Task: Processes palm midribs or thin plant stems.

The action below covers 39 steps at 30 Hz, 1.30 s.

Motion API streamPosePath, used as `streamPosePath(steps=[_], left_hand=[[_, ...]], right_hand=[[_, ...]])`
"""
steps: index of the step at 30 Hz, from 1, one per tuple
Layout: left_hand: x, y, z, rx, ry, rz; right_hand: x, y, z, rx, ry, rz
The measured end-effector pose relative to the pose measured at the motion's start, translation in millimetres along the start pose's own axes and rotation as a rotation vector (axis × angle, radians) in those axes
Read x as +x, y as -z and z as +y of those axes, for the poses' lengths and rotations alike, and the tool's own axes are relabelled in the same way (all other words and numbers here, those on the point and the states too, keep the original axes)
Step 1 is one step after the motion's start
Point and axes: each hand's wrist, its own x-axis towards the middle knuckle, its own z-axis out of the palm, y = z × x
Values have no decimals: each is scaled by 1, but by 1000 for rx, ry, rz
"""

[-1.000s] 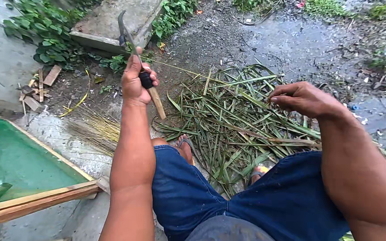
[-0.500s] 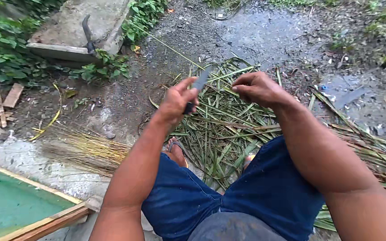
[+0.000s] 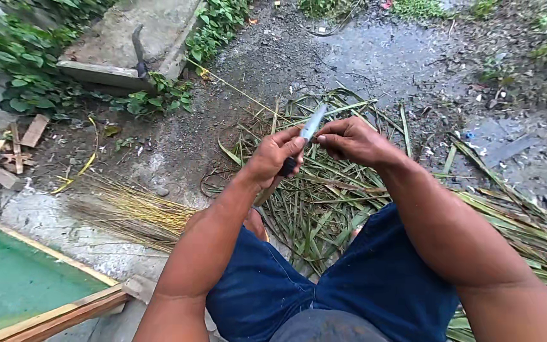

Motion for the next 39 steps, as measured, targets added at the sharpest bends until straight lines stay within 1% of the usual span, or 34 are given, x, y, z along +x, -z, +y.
streamPosePath(steps=[1, 2, 5, 7, 9, 12, 13, 15, 17, 19, 21, 23, 24, 25, 27, 29, 30, 31, 33, 35, 36, 37, 39], left_hand=[[0, 1, 1, -13, 6, -14], [0, 8, 4, -31, -25, -4], [-5, 38, 25, -141, -200, 147], [-7, 44, 31, -188, -255, 232], [-8, 29, 25, -140, -199, 218], [-5, -7, 5, -32, -4, 63], [-3, -11, 2, -36, 30, 25], [-1, 0, 7, -87, -20, 36], [-2, 22, 21, -150, -124, 141], [-3, 29, 28, -181, -173, 229], [-3, 13, 19, -127, -120, 183], [-2, -10, 5, -65, -9, 58], [0, -17, 1, -58, 33, 8], [1, -16, 1, -66, 38, -9], [3, 3, 11, -118, -55, 40], [1, 27, 27, -190, -168, 168], [0, 34, 31, -218, -202, 224], [-1, 34, 32, -225, -210, 247], [-3, 19, 25, -184, -146, 196], [-2, 4, 13, -123, -57, 83], [-1, 4, 12, -117, -52, 51], [0, 11, 15, -118, -79, 53], [-4, 36, 30, -138, -181, 135]], right_hand=[[0, 0, 0, -9, 20, -8], [0, 1, 0, -25, 32, -17], [-3, 8, 0, -68, 51, -19], [-4, 9, 1, -73, 50, -10], [-3, 5, 1, -78, 33, 8], [-2, -5, -1, -55, 20, 38], [-3, -6, -2, -50, 21, 34], [-5, -2, -2, -61, 34, 17], [-9, 4, -1, -68, 41, 23], [-11, 6, -2, -71, 32, 39], [-9, 3, -1, -62, 19, 56], [-8, -1, -1, -40, 21, 79], [-8, -1, -2, -30, 31, 83], [-8, 0, -3, -32, 42, 82], [-10, 6, -2, -66, 62, 64], [-14, 12, -1, -99, 80, 58], [-15, 13, -1, -108, 81, 61], [-15, 13, -2, -117, 74, 65], [-14, 12, -3, -122, 54, 67], [-13, 12, -2, -114, 56, 52], [-14, 13, -1, -106, 57, 32], [-15, 16, 0, -99, 54, 11], [-19, 22, 0, -118, 48, -23]])
